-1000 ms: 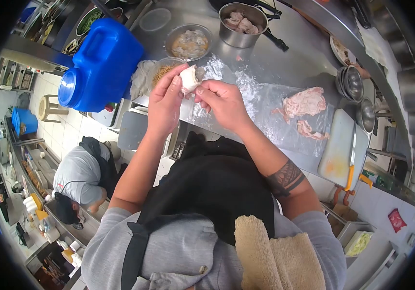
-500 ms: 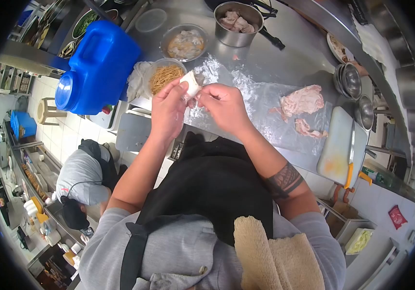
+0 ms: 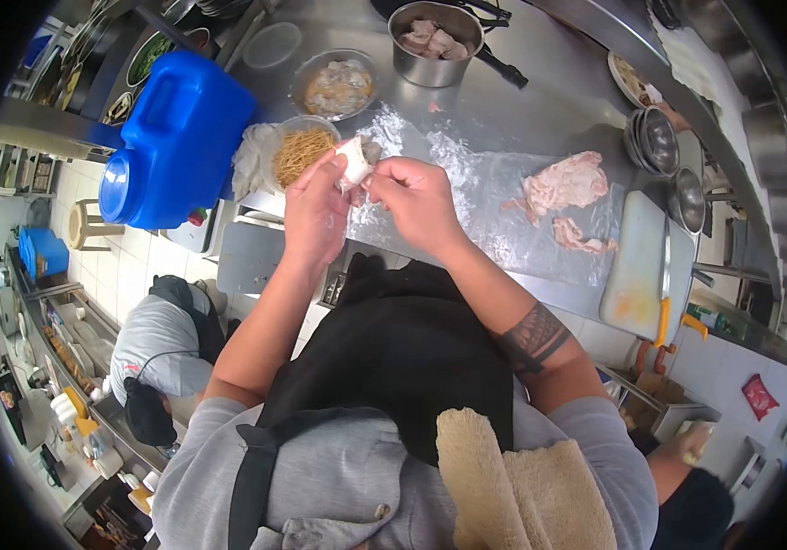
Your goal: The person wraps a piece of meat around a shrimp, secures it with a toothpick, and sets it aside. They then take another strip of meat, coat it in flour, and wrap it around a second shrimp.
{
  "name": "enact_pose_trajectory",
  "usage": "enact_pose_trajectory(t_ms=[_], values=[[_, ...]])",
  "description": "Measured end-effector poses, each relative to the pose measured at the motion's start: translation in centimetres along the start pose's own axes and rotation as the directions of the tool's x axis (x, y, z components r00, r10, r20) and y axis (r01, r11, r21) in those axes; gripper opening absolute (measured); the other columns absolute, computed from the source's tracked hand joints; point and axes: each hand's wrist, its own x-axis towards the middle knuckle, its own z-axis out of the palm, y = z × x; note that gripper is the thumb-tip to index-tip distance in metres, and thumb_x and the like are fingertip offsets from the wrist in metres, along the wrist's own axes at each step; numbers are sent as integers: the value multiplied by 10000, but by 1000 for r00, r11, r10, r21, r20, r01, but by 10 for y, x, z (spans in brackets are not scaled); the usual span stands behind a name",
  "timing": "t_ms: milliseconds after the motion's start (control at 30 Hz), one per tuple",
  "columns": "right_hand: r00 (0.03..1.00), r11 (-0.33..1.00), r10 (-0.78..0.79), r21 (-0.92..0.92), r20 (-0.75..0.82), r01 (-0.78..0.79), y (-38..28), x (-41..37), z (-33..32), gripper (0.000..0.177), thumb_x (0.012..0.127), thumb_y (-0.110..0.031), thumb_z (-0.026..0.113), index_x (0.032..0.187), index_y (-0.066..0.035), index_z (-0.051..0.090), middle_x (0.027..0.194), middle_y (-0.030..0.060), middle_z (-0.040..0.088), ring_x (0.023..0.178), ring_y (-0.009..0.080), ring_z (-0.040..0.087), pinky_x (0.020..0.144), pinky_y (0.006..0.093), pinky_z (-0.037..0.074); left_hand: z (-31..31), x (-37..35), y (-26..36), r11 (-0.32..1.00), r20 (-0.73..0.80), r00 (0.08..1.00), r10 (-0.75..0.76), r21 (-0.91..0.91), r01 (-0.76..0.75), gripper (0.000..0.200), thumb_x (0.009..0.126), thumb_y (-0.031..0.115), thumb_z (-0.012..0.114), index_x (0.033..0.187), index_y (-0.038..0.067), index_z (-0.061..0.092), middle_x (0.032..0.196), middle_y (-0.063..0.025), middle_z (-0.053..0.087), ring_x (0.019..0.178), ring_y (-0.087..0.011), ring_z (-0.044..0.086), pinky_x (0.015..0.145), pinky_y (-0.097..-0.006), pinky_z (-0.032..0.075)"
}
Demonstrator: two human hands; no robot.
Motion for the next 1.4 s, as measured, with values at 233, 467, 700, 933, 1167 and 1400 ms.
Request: enact_pose_trajectory(t_ms=[233, 467, 700, 933, 1167, 1400], values=[[995, 910, -14, 412, -100, 54, -10, 43, -34, 154, 997, -142, 698, 1001, 11, 708, 811, 43, 659, 703, 107, 585, 615, 265, 428, 1, 11, 6, 996, 94, 993, 70, 54, -75, 620, 1125, 239, 546, 1655, 21, 311, 1400, -247, 640, 1010, -250, 731, 876, -383, 606], [965, 999, -31, -33, -261, 23, -30, 117, -111, 134, 895, -119, 727, 817, -11, 712, 719, 77, 695, 561, 144, 629, 485, 315, 499, -12, -9, -6, 948, 110, 993, -50, 319, 12, 616, 1118, 317, 543, 1608, -21, 383, 1387, -216, 660, 1005, -218, 709, 893, -374, 570], [890, 879, -51, -443, -454, -176, 85, -39, -142, 147, 906, -169, 736, 941, -29, 763, 799, 110, 733, 714, 211, 699, 668, 364, 541, -52, -21, -15, 922, -19, 987, -161, 353, 157, 352, 1086, 164, 603, 1370, -42, 617, 1185, -140, 723, 892, -156, 677, 811, -299, 537], [636, 839, -148, -437, -757, -325, 130, -157, -207, 171, 897, -62, 696, 1054, -45, 764, 977, 165, 763, 877, 295, 734, 807, 375, 569, -32, -10, -58, 789, 76, 945, -319, 573, 220, 256, 1054, 152, 653, 1233, -24, 701, 1047, -89, 746, 883, -133, 665, 791, -284, 533], [666, 381, -527, -847, -529, -371, 124, -169, -293, 363, 809, 43, 642, 1114, -104, 773, 1182, 181, 711, 1149, 401, 640, 1079, 481, 471, 43, -12, -95, 670, 331, 853, -404, 741, 30, 248, 1044, 149, 666, 1224, -17, 707, 1038, -66, 752, 902, -123, 674, 816, -281, 531], [888, 279, -72, -864, -455, -420, 84, -163, -338, 144, 848, -30, 708, 971, -97, 741, 1068, 135, 748, 1111, 366, 673, 1008, 464, 506, 88, -24, -150, 612, 358, 826, -435, 790, -20, 246, 1027, 153, 697, 1213, -8, 722, 984, -50, 747, 885, -115, 658, 809, -285, 534]])
